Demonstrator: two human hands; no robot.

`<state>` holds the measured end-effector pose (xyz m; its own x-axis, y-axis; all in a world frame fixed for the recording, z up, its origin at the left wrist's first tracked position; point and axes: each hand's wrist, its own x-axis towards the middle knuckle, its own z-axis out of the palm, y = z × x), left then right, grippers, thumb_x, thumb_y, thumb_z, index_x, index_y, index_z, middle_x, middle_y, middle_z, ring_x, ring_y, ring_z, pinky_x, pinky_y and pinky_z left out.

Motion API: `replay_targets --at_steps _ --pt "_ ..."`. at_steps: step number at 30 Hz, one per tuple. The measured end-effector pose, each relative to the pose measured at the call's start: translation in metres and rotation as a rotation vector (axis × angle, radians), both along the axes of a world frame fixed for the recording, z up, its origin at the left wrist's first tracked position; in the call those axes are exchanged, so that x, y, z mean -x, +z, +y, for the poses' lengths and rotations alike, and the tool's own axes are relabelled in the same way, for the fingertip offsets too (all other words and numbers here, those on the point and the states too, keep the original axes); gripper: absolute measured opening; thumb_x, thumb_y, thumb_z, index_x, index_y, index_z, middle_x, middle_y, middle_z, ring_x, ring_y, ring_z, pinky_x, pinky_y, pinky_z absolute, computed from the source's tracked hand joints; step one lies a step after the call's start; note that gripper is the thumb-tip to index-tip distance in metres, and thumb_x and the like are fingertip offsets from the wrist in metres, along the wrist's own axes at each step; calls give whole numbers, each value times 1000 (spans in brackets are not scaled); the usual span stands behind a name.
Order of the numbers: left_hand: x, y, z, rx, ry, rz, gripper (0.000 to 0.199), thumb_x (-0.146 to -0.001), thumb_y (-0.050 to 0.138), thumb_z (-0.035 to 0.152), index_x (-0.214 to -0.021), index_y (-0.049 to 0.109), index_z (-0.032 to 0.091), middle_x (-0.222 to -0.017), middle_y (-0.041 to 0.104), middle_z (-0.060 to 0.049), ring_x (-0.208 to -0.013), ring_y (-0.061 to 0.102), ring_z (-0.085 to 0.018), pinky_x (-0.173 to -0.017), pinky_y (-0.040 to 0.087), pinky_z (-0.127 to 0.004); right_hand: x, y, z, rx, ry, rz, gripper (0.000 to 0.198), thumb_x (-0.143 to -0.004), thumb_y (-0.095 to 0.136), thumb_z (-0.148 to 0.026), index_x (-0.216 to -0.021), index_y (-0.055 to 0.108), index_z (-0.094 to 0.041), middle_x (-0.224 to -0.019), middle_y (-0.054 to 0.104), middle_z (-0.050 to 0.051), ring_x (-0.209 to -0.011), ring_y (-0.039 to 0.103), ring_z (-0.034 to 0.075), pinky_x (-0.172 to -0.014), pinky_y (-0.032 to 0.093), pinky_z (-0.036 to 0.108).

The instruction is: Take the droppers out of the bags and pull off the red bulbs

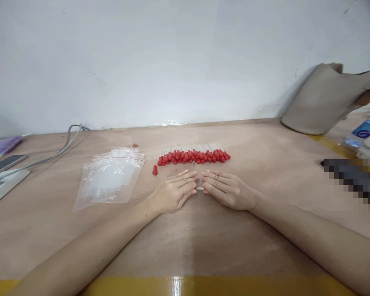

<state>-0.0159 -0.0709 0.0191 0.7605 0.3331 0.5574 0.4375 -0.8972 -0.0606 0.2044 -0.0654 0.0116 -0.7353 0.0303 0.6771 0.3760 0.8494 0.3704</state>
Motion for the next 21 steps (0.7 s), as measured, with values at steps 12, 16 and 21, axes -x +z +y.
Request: replay_targets --at_steps 12,16,21 --pt "4 -3 -1 35 -11 0 18 -88 44 20 -98 58 13 -109 63 -11 -110 55 -19 -99 43 -39 -6 -3 0 2 53 -8 20 -83 50 -8 -100 60 -7 -103 65 14 -111 53 23 -93 50 37" --pt "5 -3 -1 32 -19 -11 17 -88 46 19 -97 58 12 -109 63 -12 -109 55 -19 -98 44 -38 -7 -5 2 13 72 -15 24 -82 48 -6 -104 59 -6 -105 64 14 -113 51 23 -94 49 38" --pt "5 -3 -4 16 -13 -13 17 -88 46 20 -97 58 12 -108 64 -12 -107 57 -19 -97 45 -38 -8 -7 2 11 85 10 27 -83 46 -7 -108 57 -9 -107 64 12 -114 50 21 -93 50 37"
